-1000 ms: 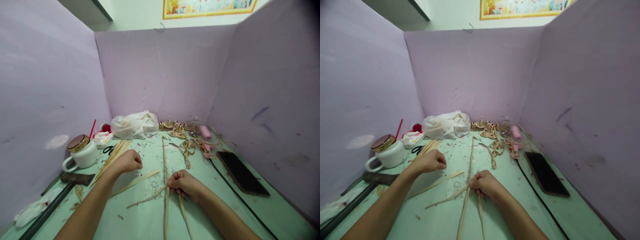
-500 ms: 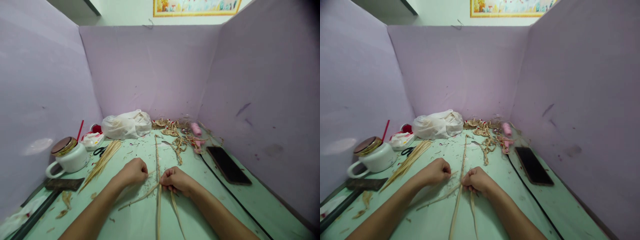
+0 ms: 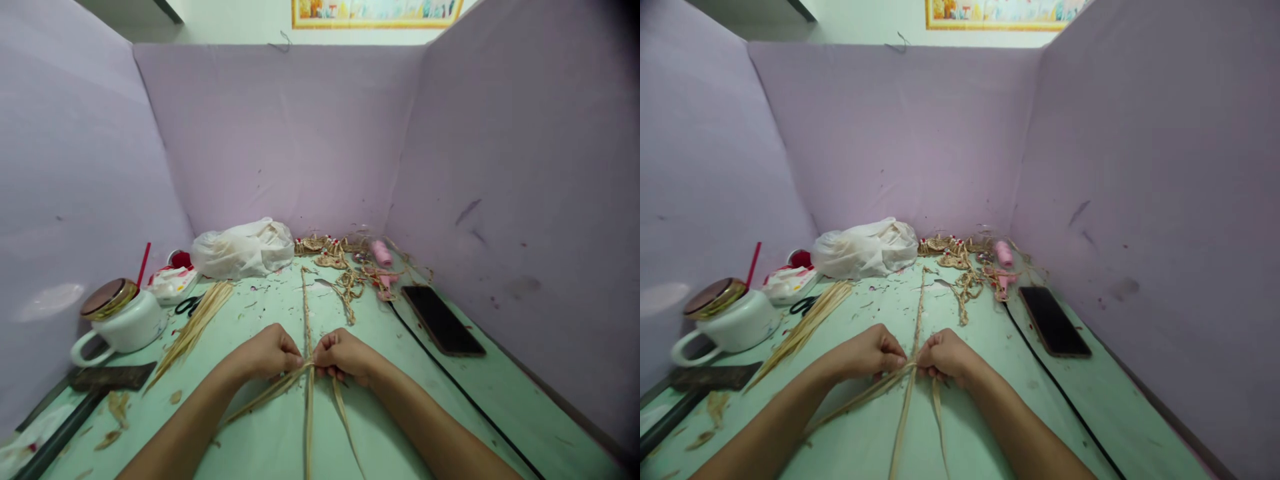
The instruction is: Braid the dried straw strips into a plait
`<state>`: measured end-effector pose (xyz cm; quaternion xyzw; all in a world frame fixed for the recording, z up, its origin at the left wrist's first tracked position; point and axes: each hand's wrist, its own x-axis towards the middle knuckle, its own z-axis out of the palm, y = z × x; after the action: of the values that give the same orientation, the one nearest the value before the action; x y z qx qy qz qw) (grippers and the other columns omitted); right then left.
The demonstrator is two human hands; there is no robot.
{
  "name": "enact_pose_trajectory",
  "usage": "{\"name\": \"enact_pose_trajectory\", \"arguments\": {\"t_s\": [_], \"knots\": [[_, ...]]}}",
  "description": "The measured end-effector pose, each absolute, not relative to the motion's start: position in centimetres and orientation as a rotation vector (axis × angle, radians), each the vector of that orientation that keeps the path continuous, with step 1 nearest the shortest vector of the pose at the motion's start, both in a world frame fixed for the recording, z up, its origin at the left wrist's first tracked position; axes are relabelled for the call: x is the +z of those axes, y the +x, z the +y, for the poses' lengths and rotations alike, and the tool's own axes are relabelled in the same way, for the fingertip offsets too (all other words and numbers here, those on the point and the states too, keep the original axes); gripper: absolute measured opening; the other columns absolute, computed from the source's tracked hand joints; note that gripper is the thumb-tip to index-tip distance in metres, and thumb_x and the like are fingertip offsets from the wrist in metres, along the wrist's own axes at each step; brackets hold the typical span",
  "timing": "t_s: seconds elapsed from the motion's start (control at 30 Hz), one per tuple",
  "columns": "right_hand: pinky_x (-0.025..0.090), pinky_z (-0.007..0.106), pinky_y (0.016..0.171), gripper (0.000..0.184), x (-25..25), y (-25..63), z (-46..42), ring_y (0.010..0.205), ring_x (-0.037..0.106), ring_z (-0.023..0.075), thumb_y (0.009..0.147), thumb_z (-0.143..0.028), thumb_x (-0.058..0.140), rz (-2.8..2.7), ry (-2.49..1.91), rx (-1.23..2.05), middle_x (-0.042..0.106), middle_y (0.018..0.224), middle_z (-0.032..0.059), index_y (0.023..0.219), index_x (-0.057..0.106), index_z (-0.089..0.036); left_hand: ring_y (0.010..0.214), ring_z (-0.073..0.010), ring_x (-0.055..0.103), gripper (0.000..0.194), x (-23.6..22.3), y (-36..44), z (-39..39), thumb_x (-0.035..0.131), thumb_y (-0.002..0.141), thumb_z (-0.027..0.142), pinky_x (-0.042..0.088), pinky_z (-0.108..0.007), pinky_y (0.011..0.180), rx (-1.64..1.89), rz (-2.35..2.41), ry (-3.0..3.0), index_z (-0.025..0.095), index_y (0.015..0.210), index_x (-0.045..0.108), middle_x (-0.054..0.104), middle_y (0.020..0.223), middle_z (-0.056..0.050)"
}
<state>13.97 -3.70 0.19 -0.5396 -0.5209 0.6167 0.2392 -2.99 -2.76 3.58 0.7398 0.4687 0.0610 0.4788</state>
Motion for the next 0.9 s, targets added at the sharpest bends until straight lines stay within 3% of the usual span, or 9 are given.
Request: {"name": "enact_pose_trajectory", "arguments": {"t_s": [0.17, 0.33, 0.6, 0.9], "knots": [[0.024, 0.014, 0.028, 0.007, 0.4, 14.0, -3.7, 0.028, 0.033, 0.0015, 0.057, -0.010, 0.053, -1.409, -1.466, 1.695, 0.050, 0.038, -0.0046, 0.050, 0.055, -0.012, 0.040, -0.0070, 0.033, 0.017, 3.1, -2.7, -2.5, 0.047, 0.055, 0.025, 0.027, -0.019, 0.041, 0.194, 1.272, 1.835, 0.012, 0.056, 0.057, 0.039, 0.042, 0.004], [0.024, 0.014, 0.029, 0.009, 0.6, 14.0, -3.8, 0.028, 0.033, 0.0015, 0.057, -0.010, 0.054, -1.389, -1.468, 1.719, 0.050, 0.038, -0.0044, 0.049, 0.054, -0.012, 0.050, -0.0097, 0.043, 0.020, 2.7, -2.8, -2.1, 0.044, 0.054, 0.022, 0.031, -0.019, 0.048, 0.274, 1.418, 2.035, 0.012, 0.056, 0.061, 0.050, 0.049, 0.001], [0.024, 0.013, 0.028, 0.008, 0.6, 14.0, -3.8, 0.028, 0.032, 0.0015, 0.056, -0.009, 0.054, -1.391, -1.473, 1.715, 0.050, 0.038, -0.0045, 0.049, 0.054, -0.012, 0.035, -0.0074, 0.033, 0.011, 3.1, -2.2, -3.0, 0.047, 0.051, 0.024, 0.028, -0.020, 0.038, 0.171, 1.308, 1.733, 0.014, 0.048, 0.051, 0.035, 0.038, 0.005], [0.023, 0.013, 0.028, 0.010, 0.7, 14.0, -3.9, 0.028, 0.032, 0.0014, 0.058, -0.010, 0.054, -1.376, -1.455, 1.735, 0.050, 0.038, -0.0043, 0.048, 0.053, -0.012, 0.039, -0.0089, 0.038, 0.015, 1.8, -1.7, -2.7, 0.046, 0.052, 0.021, 0.027, -0.020, 0.039, 0.235, 1.557, 1.839, 0.012, 0.051, 0.058, 0.041, 0.039, 0.003]]}}
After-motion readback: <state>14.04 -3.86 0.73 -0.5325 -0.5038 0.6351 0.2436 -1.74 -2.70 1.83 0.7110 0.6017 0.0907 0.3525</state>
